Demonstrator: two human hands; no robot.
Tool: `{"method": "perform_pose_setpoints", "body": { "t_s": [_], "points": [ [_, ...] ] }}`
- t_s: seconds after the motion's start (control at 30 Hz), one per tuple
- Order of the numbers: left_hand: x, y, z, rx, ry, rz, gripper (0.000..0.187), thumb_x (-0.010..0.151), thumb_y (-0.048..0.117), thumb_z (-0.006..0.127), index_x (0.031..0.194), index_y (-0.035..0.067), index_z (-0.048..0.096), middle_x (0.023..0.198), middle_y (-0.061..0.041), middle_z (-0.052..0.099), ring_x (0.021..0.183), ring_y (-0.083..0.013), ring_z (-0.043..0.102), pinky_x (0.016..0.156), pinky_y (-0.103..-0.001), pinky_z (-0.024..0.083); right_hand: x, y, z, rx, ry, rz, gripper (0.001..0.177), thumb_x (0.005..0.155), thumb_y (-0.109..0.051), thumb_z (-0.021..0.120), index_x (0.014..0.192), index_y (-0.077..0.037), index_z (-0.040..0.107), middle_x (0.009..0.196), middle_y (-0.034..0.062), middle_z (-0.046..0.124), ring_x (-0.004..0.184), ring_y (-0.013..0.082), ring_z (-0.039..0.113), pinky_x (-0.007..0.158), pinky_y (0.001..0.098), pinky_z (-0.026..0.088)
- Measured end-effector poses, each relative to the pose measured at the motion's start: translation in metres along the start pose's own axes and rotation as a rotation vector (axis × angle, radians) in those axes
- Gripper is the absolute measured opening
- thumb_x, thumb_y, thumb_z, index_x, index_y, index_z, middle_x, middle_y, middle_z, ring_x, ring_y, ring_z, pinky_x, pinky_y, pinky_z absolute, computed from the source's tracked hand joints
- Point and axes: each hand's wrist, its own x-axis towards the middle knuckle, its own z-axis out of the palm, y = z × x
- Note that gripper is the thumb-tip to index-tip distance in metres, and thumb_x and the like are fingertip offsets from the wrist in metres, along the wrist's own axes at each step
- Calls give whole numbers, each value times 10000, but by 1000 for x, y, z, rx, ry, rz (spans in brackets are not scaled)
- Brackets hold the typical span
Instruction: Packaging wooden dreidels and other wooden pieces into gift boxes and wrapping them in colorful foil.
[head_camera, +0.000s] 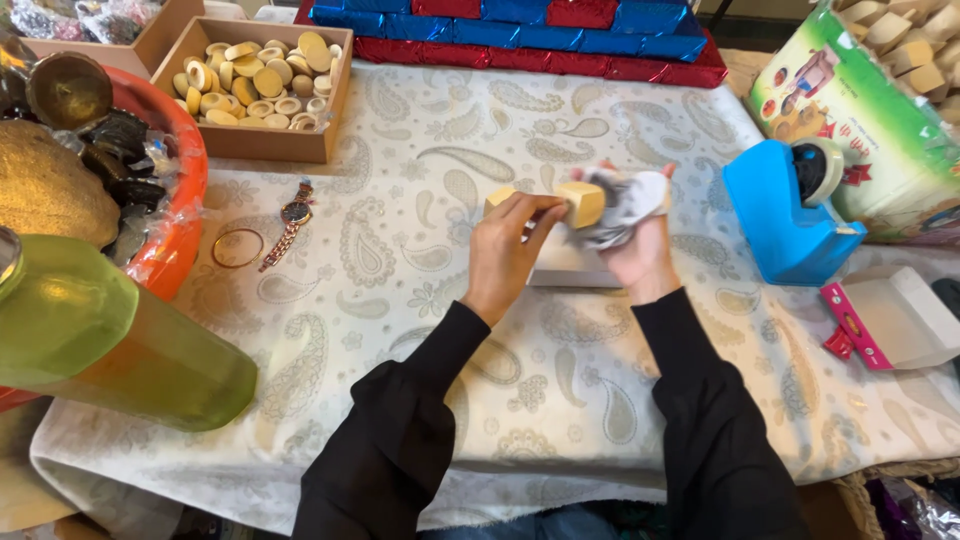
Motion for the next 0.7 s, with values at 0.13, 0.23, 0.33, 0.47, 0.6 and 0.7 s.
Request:
{"method": "perform_pose_setpoints", "body": {
  "t_s": [0.13,0.23,0.33,0.47,0.6,0.7],
  "points": [
    [-7,-11,8,-28,-14,-1,122,967,173,717,1049,84,731,947,-40,740,755,-161,733,647,-289,577,30,30,-53,-358,-116,-124,365,901,-393,646,1147,-125,665,1143,79,759,1034,197,713,935,367,563],
    [-11,-2,9,-37,-95,-17,120,958,171,739,1025,73,724,948,-64,731,751,-180,721,622,-291,564,34,32,-72,-336,-10,-174,297,1027,-370,695,1093,-81,682,1068,112,715,975,219,699,896,393,574],
    [-15,2,12,36,-191,-28,132,930,186,759,1000,76,740,909,-54,738,686,-176,707,588,-308,554,21,22,-55,-494,148,-306,471,1012,-502,640,881,-50,656,946,142,727,820,261,704,765,401,576],
    [-23,0,14,192,-268,433,127,967,157,743,1015,44,711,923,-61,698,778,-197,683,649,-338,564,26,18,-58,-286,145,-260,540,961,-525,662,657,-107,506,731,103,633,665,304,676,661,445,570],
    [-28,12,18,193,-263,481,145,960,179,750,986,47,692,886,-49,666,780,-203,680,651,-345,557,41,16,-80,-211,179,-226,573,953,-556,652,611,-146,443,622,74,559,618,299,655,629,444,545],
    [-25,15,17,159,-269,471,149,963,173,747,1026,44,707,859,-48,647,778,-204,683,633,-342,548,52,14,-98,-123,141,-203,589,985,-577,643,623,-150,460,653,57,572,652,260,634,719,438,592]
  ]
}}
